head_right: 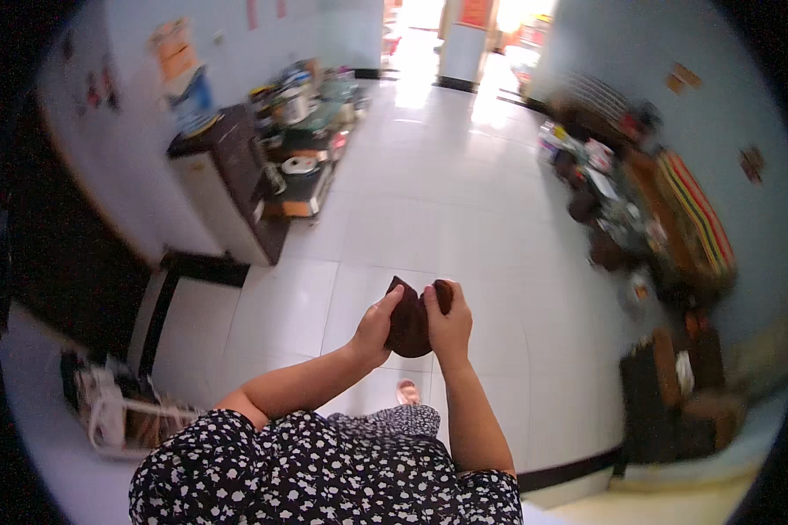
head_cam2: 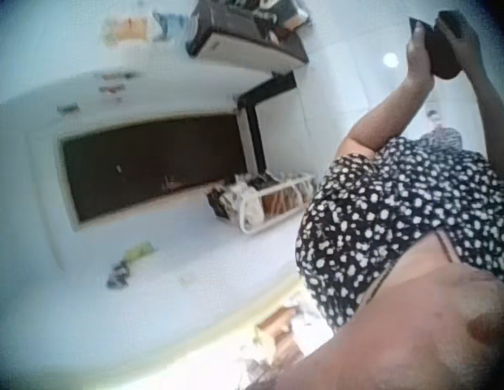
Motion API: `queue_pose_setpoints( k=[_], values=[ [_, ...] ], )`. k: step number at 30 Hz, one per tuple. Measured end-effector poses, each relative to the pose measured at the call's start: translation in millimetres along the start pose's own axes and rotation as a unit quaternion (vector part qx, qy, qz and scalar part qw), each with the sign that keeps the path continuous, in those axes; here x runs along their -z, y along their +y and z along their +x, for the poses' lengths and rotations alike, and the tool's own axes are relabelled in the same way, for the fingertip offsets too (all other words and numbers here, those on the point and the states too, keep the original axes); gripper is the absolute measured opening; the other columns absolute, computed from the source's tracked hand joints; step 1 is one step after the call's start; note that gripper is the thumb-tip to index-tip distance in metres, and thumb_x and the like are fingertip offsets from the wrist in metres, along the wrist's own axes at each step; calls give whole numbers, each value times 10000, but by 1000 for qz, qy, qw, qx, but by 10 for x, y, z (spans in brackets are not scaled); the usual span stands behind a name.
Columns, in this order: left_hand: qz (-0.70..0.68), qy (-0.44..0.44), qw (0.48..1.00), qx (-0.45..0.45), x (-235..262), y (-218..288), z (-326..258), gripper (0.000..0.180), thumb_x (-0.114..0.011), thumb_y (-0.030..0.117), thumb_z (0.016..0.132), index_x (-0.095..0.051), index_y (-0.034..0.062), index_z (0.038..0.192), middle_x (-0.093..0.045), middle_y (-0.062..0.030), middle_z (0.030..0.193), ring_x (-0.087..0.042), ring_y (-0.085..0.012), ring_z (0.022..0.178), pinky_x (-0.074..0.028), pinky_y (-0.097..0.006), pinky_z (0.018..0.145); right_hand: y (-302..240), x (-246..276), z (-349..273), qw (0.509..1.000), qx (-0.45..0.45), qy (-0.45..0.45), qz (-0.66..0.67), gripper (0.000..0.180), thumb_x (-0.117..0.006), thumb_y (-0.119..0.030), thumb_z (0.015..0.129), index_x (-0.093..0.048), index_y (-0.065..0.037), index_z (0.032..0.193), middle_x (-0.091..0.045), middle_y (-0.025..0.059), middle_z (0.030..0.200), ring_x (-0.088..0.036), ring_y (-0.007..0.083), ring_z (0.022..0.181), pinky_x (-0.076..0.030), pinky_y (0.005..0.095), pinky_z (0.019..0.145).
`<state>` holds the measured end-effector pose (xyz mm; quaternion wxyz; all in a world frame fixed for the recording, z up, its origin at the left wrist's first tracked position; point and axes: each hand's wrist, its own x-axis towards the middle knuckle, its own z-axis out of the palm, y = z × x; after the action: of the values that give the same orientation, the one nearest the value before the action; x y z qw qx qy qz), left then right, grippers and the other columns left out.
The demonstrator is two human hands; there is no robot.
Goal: The person scoops a white powder from a container into a pink bowl, then picks up a brown cloth. They walk to the kitchen sink, turn on the tap, and wash the cloth under running water. After wringing it out, they walk through the living room and into a bedroom, continuing to wring and fold the cloth.
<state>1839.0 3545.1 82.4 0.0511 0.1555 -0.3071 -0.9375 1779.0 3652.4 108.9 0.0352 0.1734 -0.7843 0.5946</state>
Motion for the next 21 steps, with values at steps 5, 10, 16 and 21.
queue_pose_setpoints(
  k=[5, 10, 16, 21],
  values=[
    [-1, 182, 964, -193, 500, 516, 547, 382, -514, 395, 923, -546, 46, 1073, -606, -53, 965, -577, -145, 886, -469, -289, 812, 156, -891, 679, 966, 66, -208, 137, 236, -609, -125, 863, -547, -11, 1061, -611, 100, 1000, -588, 203, 930, -456, 309, 847],
    [-43, 353, 825, -438, 1096, 1227, 157, 384, -479, 341, 955, -456, 32, 1182, -547, -86, 1058, -535, -174, 937, -441, -305, 871, -439, -1717, 554, 840, 232, -442, 211, 189, -635, -51, 800, -539, -32, 961, -566, 92, 949, -546, 219, 883, -445, 318, 800],
    [-148, 177, 732, -641, 1558, 1254, -1387, 272, -449, 388, 956, -493, 149, 833, -506, 26, 746, -500, -109, 693, -429, -277, 610, -1131, -2388, -872, 687, 343, -572, 289, 189, -684, -186, 789, -544, -60, 789, -576, 103, 705, -560, 275, 642, -442, 349, 590],
    [-213, 414, 572, -676, 1820, 1133, -2667, 294, -479, 378, 946, -538, 90, 950, -565, -14, 881, -544, -144, 824, -465, -285, 724, -1660, -3078, -2045, 648, 375, -617, 243, 289, -589, -337, 870, -563, -49, 857, -620, 146, 745, -597, 346, 671, -477, 393, 595]
  ],
)
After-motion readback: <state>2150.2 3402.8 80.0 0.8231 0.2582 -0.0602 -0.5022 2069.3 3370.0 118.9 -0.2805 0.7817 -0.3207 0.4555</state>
